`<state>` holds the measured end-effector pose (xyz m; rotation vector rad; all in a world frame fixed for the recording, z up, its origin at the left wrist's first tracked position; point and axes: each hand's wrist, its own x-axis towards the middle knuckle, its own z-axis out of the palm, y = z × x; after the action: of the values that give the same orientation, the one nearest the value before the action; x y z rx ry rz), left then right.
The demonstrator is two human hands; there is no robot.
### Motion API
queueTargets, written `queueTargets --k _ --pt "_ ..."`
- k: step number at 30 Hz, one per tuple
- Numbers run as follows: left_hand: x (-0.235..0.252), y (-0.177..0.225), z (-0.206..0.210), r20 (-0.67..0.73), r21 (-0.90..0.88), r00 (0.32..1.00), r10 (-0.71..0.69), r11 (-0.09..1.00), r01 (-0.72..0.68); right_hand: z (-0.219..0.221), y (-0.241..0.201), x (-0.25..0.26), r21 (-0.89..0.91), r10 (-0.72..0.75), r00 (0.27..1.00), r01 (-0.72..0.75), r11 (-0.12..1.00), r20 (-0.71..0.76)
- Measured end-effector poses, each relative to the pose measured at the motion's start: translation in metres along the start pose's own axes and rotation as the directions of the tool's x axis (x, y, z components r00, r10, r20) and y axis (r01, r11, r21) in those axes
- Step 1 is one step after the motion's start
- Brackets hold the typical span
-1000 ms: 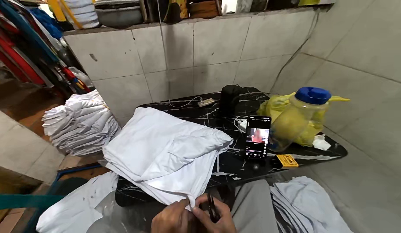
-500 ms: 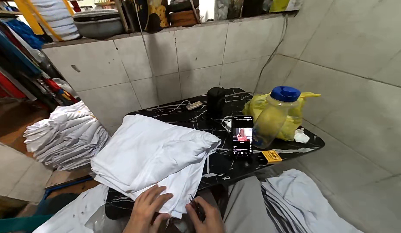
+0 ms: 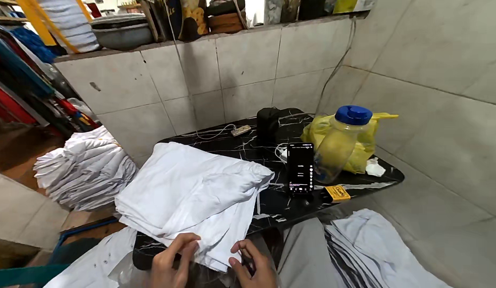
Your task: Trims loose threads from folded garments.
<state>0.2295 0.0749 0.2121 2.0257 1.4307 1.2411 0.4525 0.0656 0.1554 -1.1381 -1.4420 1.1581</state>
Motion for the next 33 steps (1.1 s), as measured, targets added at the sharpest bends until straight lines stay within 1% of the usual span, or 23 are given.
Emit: queueTargets --k 1,2,4,6,7,9,11,14,16,20,22,24,26,28,29,31,33 --pt "0.001 0.004 0.010 -0.026 -0.167 0.999 -0.046 0.985 0.041 0.000 0.002 0.000 -0.012 0.011 1.000 -0.011 1.000 0.004" --pt "0.001 0.008 0.019 -0.057 -0.292 0.994 -0.088 0.954 0.068 0.001 0.003 -0.001 -0.023 0.025 1.000 -0.025 0.999 -0.004" --pt "0.003 0.016 0.032 -0.181 -0.424 0.972 -0.146 0.904 0.057 0.001 0.001 -0.001 -0.041 0.038 0.998 -0.040 0.998 -0.045" --pt "0.003 0.026 0.039 -0.278 -0.463 0.944 -0.180 0.886 0.033 0.001 -0.004 -0.002 -0.023 0.010 0.996 -0.012 1.000 -0.089" --pt "0.003 0.031 0.042 -0.294 -0.475 0.937 -0.192 0.879 0.031 0.000 -0.007 -0.001 0.004 -0.015 0.996 0.015 1.000 -0.092" --pt "-0.002 0.038 0.046 -0.265 -0.502 0.941 -0.211 0.863 0.053 0.000 -0.014 0.001 0.091 -0.054 0.997 0.059 0.994 -0.056" --pt "-0.007 0.039 0.050 -0.219 -0.508 0.951 -0.220 0.858 0.081 0.003 -0.020 0.006 0.194 -0.051 0.998 0.046 0.980 0.022" --pt "-0.014 0.040 0.053 -0.211 -0.479 0.945 -0.251 0.869 0.124 0.012 -0.029 0.012 0.286 0.063 0.990 -0.098 0.953 0.128" --pt "-0.018 0.041 0.054 -0.208 -0.459 0.942 -0.263 0.877 0.143 0.016 -0.030 0.014 0.321 0.117 0.981 -0.163 0.933 0.156" --pt "-0.024 0.038 0.053 -0.199 -0.419 0.947 -0.253 0.895 0.151 0.019 -0.023 0.013 0.379 0.055 0.989 -0.104 0.920 0.137" --pt "-0.027 0.036 0.054 -0.182 -0.389 0.963 -0.200 0.914 0.116 0.016 -0.022 0.011 0.386 0.045 0.988 -0.100 0.917 0.149" --pt "-0.030 0.032 0.055 -0.131 -0.320 0.986 -0.101 0.946 0.054 0.014 -0.024 0.008 0.375 0.031 0.990 -0.080 0.924 0.136" --pt "-0.031 0.026 0.058 -0.109 -0.158 0.994 0.007 0.987 -0.024 0.012 -0.027 0.004 0.308 0.006 0.994 -0.038 0.951 0.107" --pt "-0.031 0.021 0.061 -0.143 0.028 0.986 0.087 0.996 -0.084 0.010 -0.031 0.001 0.199 -0.027 0.994 0.006 0.980 0.105" --pt "-0.032 0.017 0.061 -0.172 0.086 0.977 0.124 0.990 -0.111 0.010 -0.033 0.000 0.152 -0.047 0.992 0.029 0.988 0.120" --pt "-0.034 0.005 0.060 -0.216 0.114 0.960 0.180 0.981 -0.158 0.009 -0.033 -0.001 0.068 -0.081 0.985 0.071 0.995 0.153" --pt "-0.034 0.000 0.060 -0.251 0.101 0.948 0.197 0.979 -0.177 0.006 -0.032 -0.001 -0.066 -0.121 0.983 0.131 0.989 0.140"
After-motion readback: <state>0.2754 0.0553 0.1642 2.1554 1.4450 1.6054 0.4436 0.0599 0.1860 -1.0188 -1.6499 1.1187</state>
